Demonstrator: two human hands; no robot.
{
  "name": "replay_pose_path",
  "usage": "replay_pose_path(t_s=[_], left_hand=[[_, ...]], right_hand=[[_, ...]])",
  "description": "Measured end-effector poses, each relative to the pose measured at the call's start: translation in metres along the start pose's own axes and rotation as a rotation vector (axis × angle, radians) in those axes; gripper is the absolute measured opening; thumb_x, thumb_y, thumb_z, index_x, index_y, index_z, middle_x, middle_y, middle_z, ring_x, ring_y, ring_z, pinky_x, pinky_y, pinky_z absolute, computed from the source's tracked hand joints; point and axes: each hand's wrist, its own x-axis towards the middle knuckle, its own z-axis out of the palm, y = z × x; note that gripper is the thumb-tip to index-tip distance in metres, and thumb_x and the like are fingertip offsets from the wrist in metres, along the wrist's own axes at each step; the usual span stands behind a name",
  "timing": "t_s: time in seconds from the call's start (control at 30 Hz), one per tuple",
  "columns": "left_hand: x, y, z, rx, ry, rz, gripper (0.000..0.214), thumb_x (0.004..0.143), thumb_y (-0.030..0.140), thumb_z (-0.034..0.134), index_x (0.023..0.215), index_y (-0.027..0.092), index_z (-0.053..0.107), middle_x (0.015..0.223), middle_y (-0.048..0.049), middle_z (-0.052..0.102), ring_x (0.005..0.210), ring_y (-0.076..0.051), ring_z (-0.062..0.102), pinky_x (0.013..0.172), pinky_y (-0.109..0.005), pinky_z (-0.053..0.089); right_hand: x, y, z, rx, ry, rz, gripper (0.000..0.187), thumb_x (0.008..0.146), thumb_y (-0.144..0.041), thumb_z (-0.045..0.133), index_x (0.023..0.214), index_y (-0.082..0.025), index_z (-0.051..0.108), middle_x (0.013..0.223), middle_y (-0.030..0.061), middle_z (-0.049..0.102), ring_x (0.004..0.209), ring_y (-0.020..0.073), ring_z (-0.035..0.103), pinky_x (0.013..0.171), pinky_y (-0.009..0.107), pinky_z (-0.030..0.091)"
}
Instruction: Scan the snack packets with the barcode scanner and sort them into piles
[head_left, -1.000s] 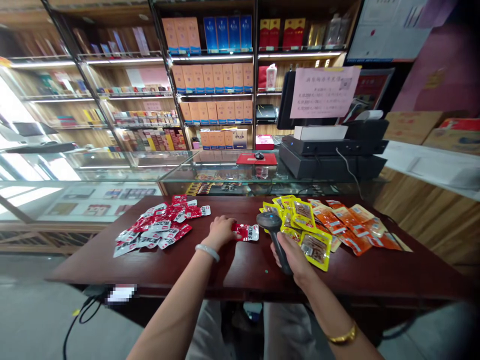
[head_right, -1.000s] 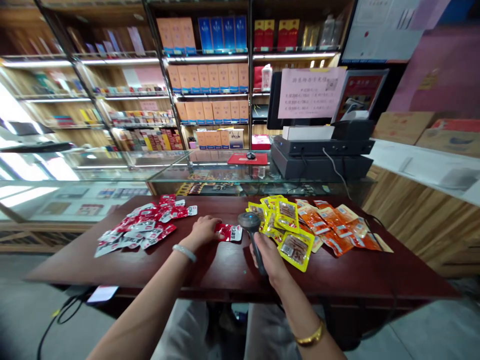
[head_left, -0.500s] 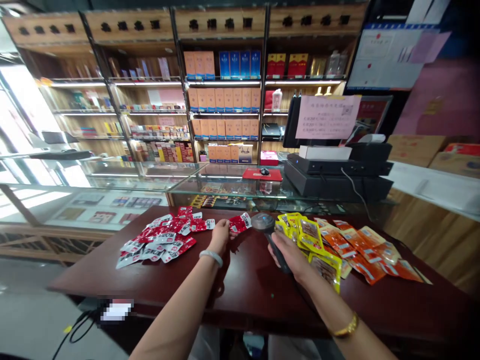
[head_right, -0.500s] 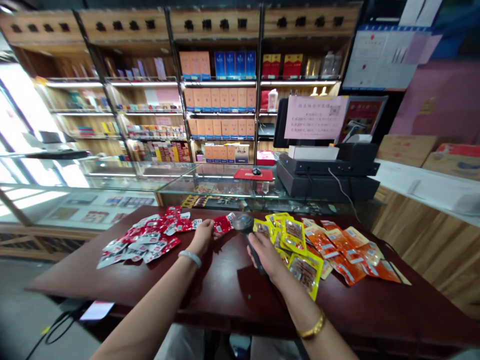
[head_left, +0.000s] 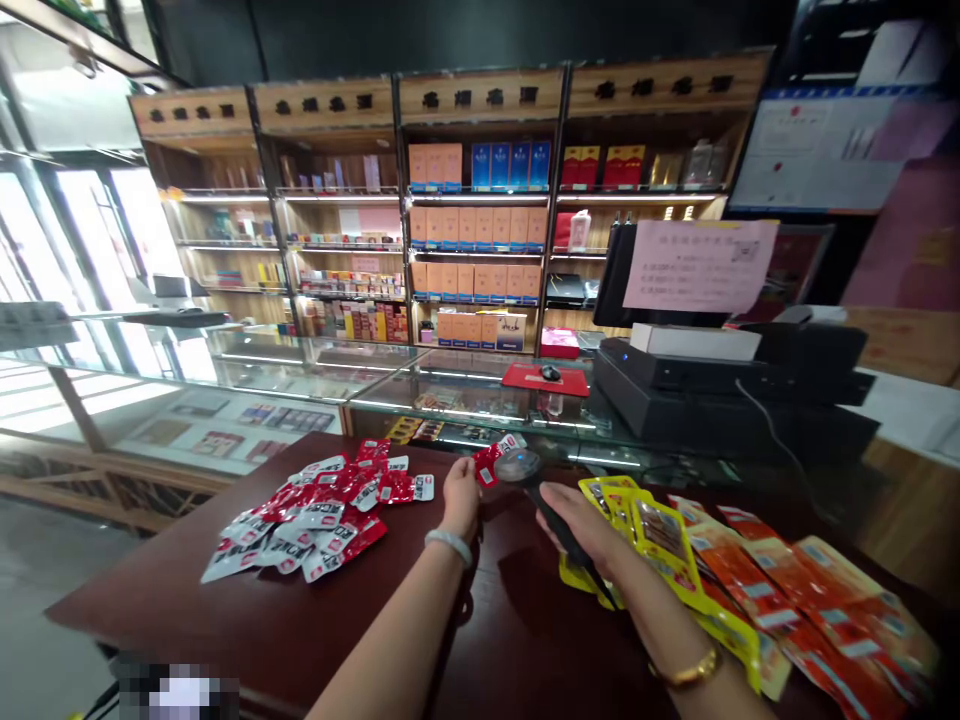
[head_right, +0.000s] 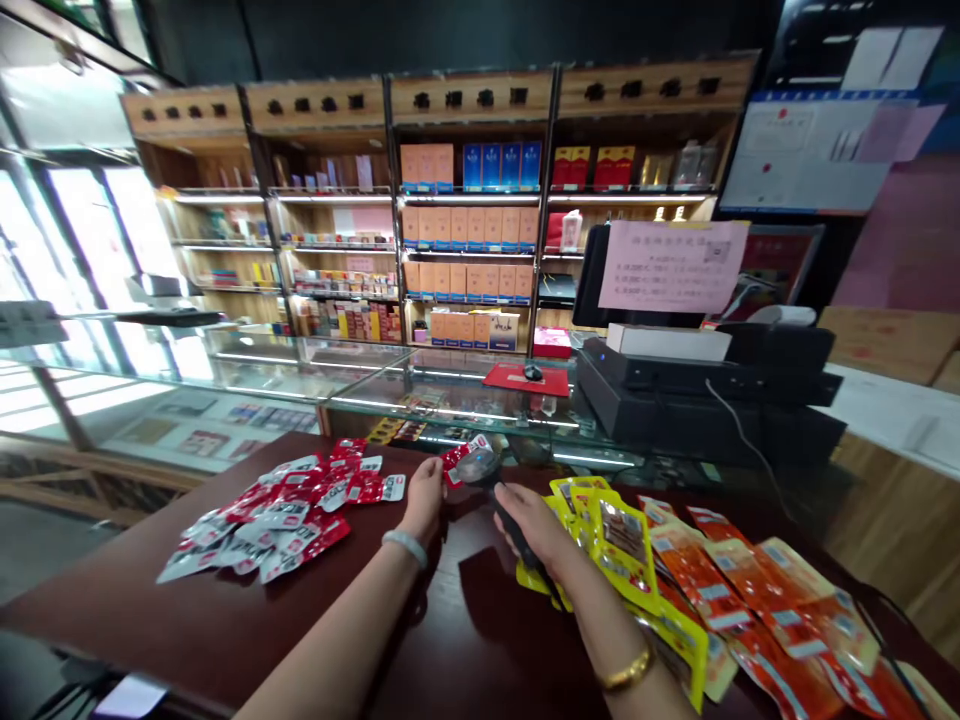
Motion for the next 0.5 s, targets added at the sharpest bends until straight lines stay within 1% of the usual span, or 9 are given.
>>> replay_pose_path(t_s=[0.07,0.17,0.27,0.33,0.4,0.43,0.47,0.5], left_hand=[[0.002,-0.003,-0.001,0.008,0.016,-0.006,0.034,0.082,0.051,0.057,0.077,0.017,0.054,0.044,0.0083,0.039,0.039,-0.005,0.034,0.042,-0.017,0.025],[0.004,-0.003,-0.003,0.006,0.004,-0.036,0.034,0.084,0.050,0.056,0.077,0.017,0.053,0.044,0.0070,0.042,0.039,-0.005,0.034,0.042,-0.017,0.024],[0.005,-0.002,0.000,-0.011,-0.024,-0.100,0.025,0.089,0.041,0.050,0.084,0.017,0.054,0.045,0.0070,0.044,0.038,-0.006,0.038,0.041,-0.016,0.025],[0.004,-0.004,0.005,0.013,-0.045,-0.174,0.018,0.091,0.034,0.046,0.092,0.017,0.054,0.050,0.0061,0.049,0.039,-0.007,0.045,0.041,-0.016,0.026],[0.003,-0.008,0.011,0.106,-0.095,-0.256,0.016,0.092,0.028,0.045,0.098,0.017,0.054,0.058,0.0028,0.057,0.042,-0.008,0.053,0.042,-0.017,0.028],[0.003,-0.010,0.013,0.188,-0.134,-0.283,0.016,0.091,0.026,0.047,0.100,0.016,0.055,0.063,0.0004,0.061,0.044,-0.009,0.056,0.043,-0.018,0.030],[0.002,-0.011,0.013,0.294,-0.184,-0.281,0.016,0.089,0.023,0.049,0.100,0.015,0.058,0.068,-0.0026,0.065,0.048,-0.011,0.059,0.045,-0.019,0.034],[0.002,-0.010,0.012,0.420,-0.235,-0.245,0.016,0.087,0.021,0.052,0.099,0.014,0.061,0.074,-0.0059,0.068,0.053,-0.013,0.062,0.050,-0.021,0.039]], right_hand=[[0.003,0.003,-0.002,0.031,0.001,0.017,0.048,0.076,-0.067,0.063,0.078,-0.021,0.050,0.052,-0.0083,0.052,0.035,0.0056,0.038,0.035,0.018,0.026],[0.005,0.011,0.000,0.079,0.001,0.046,0.048,0.075,-0.068,0.064,0.077,-0.022,0.049,0.051,-0.0086,0.051,0.034,0.0054,0.036,0.034,0.017,0.025],[0.005,0.019,0.003,0.103,0.010,0.066,0.047,0.077,-0.067,0.063,0.076,-0.021,0.050,0.050,-0.0082,0.050,0.034,0.0053,0.036,0.034,0.017,0.026],[0.006,0.022,0.003,0.103,0.031,0.067,0.046,0.078,-0.066,0.063,0.076,-0.021,0.050,0.051,-0.0078,0.051,0.035,0.0054,0.038,0.034,0.017,0.027],[0.006,0.022,0.002,0.085,0.048,0.064,0.046,0.078,-0.066,0.062,0.077,-0.021,0.051,0.052,-0.0075,0.052,0.035,0.0056,0.038,0.034,0.017,0.028],[0.005,0.022,0.001,0.068,0.057,0.061,0.046,0.078,-0.067,0.062,0.077,-0.021,0.051,0.052,-0.0075,0.053,0.034,0.0057,0.038,0.034,0.017,0.028],[0.005,0.020,0.000,0.046,0.063,0.058,0.047,0.078,-0.067,0.062,0.078,-0.021,0.052,0.052,-0.0076,0.053,0.034,0.0058,0.037,0.033,0.017,0.028],[0.004,0.019,-0.001,0.019,0.072,0.058,0.047,0.078,-0.067,0.062,0.079,-0.021,0.053,0.052,-0.0078,0.052,0.034,0.0060,0.037,0.033,0.017,0.029]])
